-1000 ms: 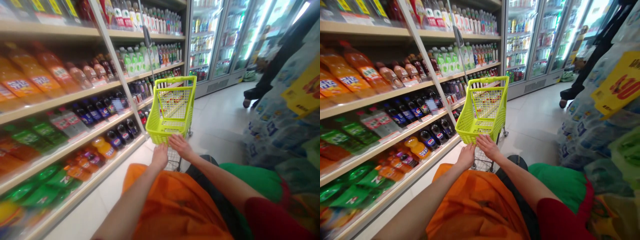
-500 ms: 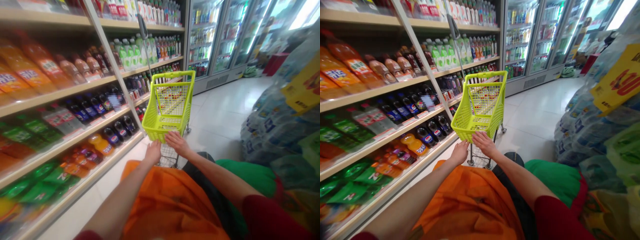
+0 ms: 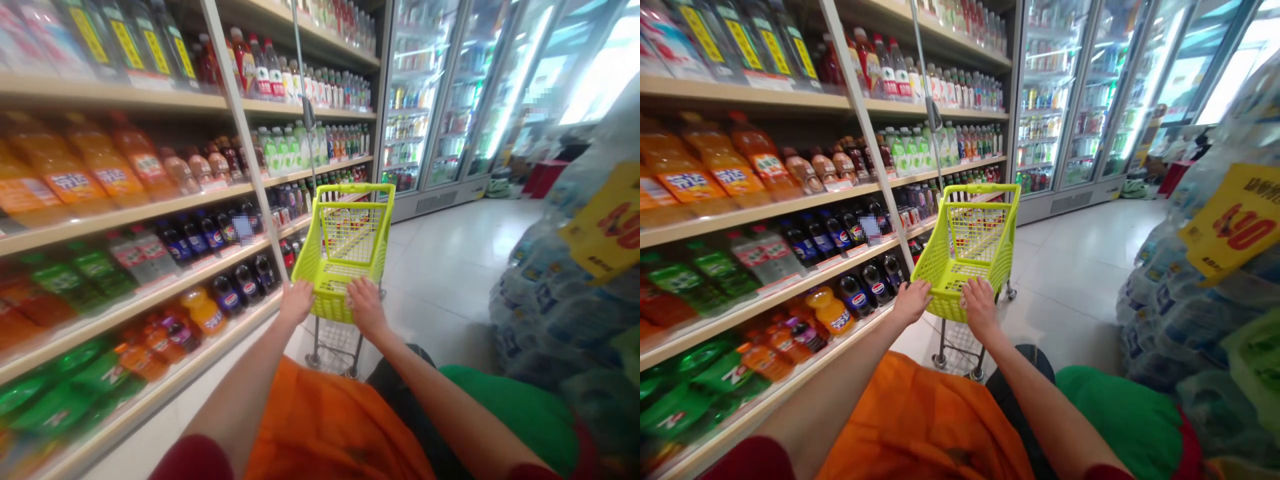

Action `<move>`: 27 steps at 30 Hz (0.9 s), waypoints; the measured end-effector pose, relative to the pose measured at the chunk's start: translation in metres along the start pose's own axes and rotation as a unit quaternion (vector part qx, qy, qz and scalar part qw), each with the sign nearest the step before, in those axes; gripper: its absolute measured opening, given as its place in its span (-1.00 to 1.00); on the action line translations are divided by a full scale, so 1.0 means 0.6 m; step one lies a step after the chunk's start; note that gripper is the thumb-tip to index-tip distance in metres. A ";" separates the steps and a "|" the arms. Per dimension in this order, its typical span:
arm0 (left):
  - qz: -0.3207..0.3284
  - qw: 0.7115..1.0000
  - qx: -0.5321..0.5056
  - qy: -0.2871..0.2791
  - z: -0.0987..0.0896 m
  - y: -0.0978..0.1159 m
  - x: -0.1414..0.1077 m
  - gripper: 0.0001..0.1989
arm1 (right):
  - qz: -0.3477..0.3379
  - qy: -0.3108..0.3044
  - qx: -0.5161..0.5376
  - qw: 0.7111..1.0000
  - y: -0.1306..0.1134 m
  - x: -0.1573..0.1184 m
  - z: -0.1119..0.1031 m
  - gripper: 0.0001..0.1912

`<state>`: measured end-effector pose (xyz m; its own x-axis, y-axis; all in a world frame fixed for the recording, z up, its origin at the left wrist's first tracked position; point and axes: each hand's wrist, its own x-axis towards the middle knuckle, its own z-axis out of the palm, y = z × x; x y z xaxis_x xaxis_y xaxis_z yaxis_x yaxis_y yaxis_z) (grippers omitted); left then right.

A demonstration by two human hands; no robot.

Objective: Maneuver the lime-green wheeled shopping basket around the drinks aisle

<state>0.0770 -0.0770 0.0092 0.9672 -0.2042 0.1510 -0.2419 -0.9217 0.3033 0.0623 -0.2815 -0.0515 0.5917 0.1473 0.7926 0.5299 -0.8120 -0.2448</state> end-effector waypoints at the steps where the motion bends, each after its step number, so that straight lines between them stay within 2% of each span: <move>1: -0.001 1.000 -0.004 0.006 0.000 0.000 -0.001 -0.83 | -0.004 -0.006 -0.006 1.000 0.001 0.000 0.007 -0.62; 4: -0.004 1.000 -0.020 0.021 0.000 0.006 -0.008 -0.80 | -0.020 -0.014 -0.026 0.999 0.009 -0.010 0.012 -0.66; 7: 0.005 0.999 -0.034 0.032 0.000 0.023 -0.020 -0.80 | -0.016 -0.010 -0.045 0.999 0.026 -0.017 -0.008 -0.69; 11: 0.024 0.998 -0.040 0.046 0.003 0.056 -0.036 -0.80 | 0.023 0.005 -0.072 0.997 0.044 -0.016 -0.036 -0.70; 14: 0.037 0.997 -0.039 0.050 0.009 0.078 -0.044 -0.80 | 0.035 0.005 -0.083 0.996 0.030 -0.014 -0.038 -0.68; 18: 0.041 0.998 -0.034 0.041 0.012 0.095 -0.050 -0.80 | -0.026 -0.036 -0.048 0.998 -0.017 -0.016 -0.023 -0.65; 21: 0.042 0.998 -0.020 0.033 0.011 0.089 -0.056 -0.82 | -0.027 -0.052 -0.048 0.997 -0.019 -0.022 -0.025 -0.64; 27: 0.151 0.984 0.079 0.051 0.021 0.051 -0.069 -0.85 | 0.052 -0.012 -0.104 0.993 0.055 -0.031 -0.068 -0.61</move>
<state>0.0308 -0.1010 0.0004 0.8379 -0.4504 0.3083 -0.4947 -0.8654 0.0802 0.0440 -0.3345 -0.0514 0.6514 0.0684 0.7556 0.3298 -0.9224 -0.2009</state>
